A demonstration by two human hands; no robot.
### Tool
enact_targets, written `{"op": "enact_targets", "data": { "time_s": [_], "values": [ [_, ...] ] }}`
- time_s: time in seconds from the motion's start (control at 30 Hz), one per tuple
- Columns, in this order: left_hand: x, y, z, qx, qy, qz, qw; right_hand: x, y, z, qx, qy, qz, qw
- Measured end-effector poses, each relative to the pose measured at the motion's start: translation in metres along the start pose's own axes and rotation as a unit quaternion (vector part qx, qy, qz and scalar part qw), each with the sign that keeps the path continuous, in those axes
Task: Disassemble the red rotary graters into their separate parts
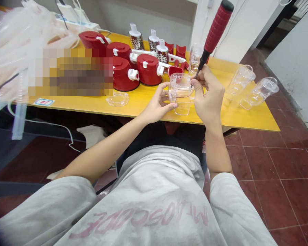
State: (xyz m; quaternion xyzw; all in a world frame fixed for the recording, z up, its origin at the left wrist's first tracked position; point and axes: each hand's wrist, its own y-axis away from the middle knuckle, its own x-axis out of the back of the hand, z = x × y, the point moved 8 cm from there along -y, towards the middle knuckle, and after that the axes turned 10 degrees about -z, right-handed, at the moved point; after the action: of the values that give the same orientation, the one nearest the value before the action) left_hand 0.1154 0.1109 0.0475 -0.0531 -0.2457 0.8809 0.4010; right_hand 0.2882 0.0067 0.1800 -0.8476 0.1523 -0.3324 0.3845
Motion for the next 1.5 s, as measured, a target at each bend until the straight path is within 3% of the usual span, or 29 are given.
{"op": "enact_targets", "data": {
  "time_s": [0.5,0.9,1.5],
  "values": [
    [0.000,0.000,0.002,0.000,0.000,0.002,1.000,-0.002,0.002,0.001,-0.013,-0.038,-0.027,0.999],
    [0.000,0.000,0.000,0.002,-0.011,0.000,1.000,-0.001,0.001,-0.005,-0.006,-0.038,-0.014,0.999],
    [0.000,0.000,-0.001,-0.016,-0.022,-0.006,1.000,-0.006,-0.001,0.007,-0.024,0.014,-0.022,0.999]
  ]
}}
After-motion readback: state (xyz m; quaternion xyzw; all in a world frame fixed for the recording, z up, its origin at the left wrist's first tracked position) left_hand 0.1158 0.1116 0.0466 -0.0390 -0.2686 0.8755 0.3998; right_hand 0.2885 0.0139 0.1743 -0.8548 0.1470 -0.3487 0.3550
